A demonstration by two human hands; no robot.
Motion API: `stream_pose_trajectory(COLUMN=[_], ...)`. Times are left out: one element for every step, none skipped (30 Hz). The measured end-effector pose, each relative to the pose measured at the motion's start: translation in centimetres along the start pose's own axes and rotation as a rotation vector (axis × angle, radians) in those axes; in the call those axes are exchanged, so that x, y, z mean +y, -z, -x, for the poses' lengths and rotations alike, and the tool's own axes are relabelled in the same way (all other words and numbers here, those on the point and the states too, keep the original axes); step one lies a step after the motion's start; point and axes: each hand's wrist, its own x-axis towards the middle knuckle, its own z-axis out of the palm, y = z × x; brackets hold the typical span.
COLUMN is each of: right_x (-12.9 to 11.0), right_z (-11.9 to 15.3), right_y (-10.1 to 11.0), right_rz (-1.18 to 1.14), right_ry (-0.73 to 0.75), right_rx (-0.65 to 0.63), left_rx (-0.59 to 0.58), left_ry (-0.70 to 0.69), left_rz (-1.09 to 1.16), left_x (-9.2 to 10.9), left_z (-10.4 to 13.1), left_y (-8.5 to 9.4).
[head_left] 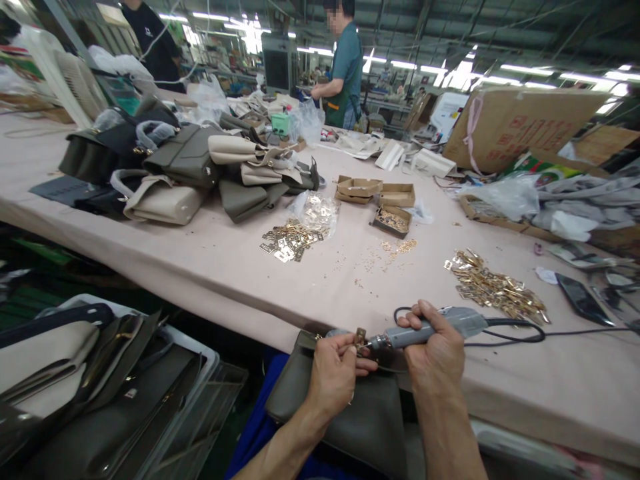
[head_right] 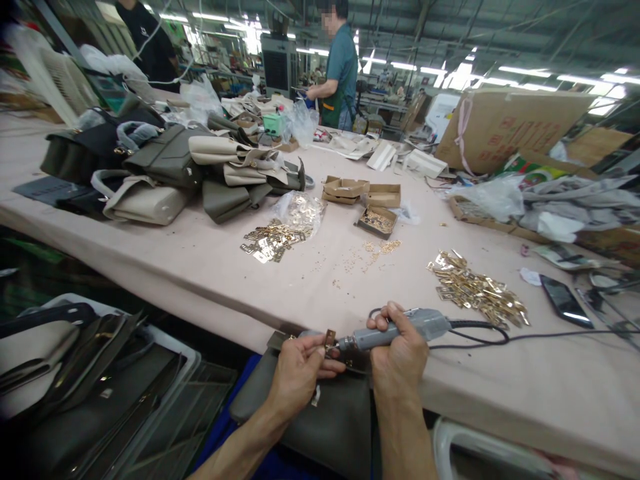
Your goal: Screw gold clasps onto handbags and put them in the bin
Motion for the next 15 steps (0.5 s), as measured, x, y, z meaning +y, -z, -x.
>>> stream_pose_trajectory(right_x=[0.01, 0.02, 0.03, 0.04, 0.05, 0.04, 0.03, 0.02, -0.01, -0.04, -0.07, -0.10, -0.13, -0.15, -0.17], right_z=[0.00, 0.00, 0.00, 0.00, 0.01, 0.03, 0.05, 0.08, 0.11, 0.14, 0.17, 0.19, 0.22, 0.23, 0.24], right_y=[0.04, 0.08, 0.10, 0.10, 0.07, 0.03, -0.04, -0.11, -0.20, -0.28, -0.36, -0.43, -0.47, -0.50, -0.51], right_rz=[0.003, 0.007, 0.010, 0.012, 0.014, 0.015, 0.015, 0.014, 0.013, 0.013, 0.013, 0.010, 0.008, 0.006, 0.003], right_ry=[0.004, 0.009, 0.014, 0.018, 0.021, 0.023, 0.025, 0.026, 0.026, 0.025, 0.024, 0.024, 0.025, 0.025, 0.025], right_rx=[-0.004, -0.008, -0.012, -0.015, -0.019, -0.019, -0.017, -0.013, -0.008, -0.004, -0.001, 0.002, 0.003, 0.004, 0.004], left_rx=[-0.006, -0.013, -0.018, -0.017, -0.013, -0.008, -0.003, 0.001, 0.005, 0.008, 0.010, 0.013, 0.017, 0.019, 0.022], left_ry=[0.002, 0.003, 0.004, 0.003, 0.000, -0.005, -0.010, -0.014, -0.018, -0.020, -0.022, -0.022, -0.020, -0.017, -0.015], left_rz=[0.001, 0.005, 0.010, 0.015, 0.020, 0.026, 0.032, 0.037, 0.045, 0.052, 0.056, 0.059, 0.061, 0.059, 0.055], left_x=[0.05, 0.10, 0.14, 0.16, 0.16, 0.14, 0.11, 0.06, 0.02, -0.02, -0.05, -0.08, -0.09, -0.10, -0.09], left_z=[0.04, 0.09, 0.14, 0.18, 0.22, 0.24, 0.26, 0.27, 0.27, 0.27, 0.26, 0.25, 0.23, 0.21, 0.19], left_y=[0.02, 0.03, 0.04, 0.04, 0.04, 0.02, 0.00, -0.02, -0.04, -0.07, -0.09, -0.10, -0.12, -0.13, -0.14])
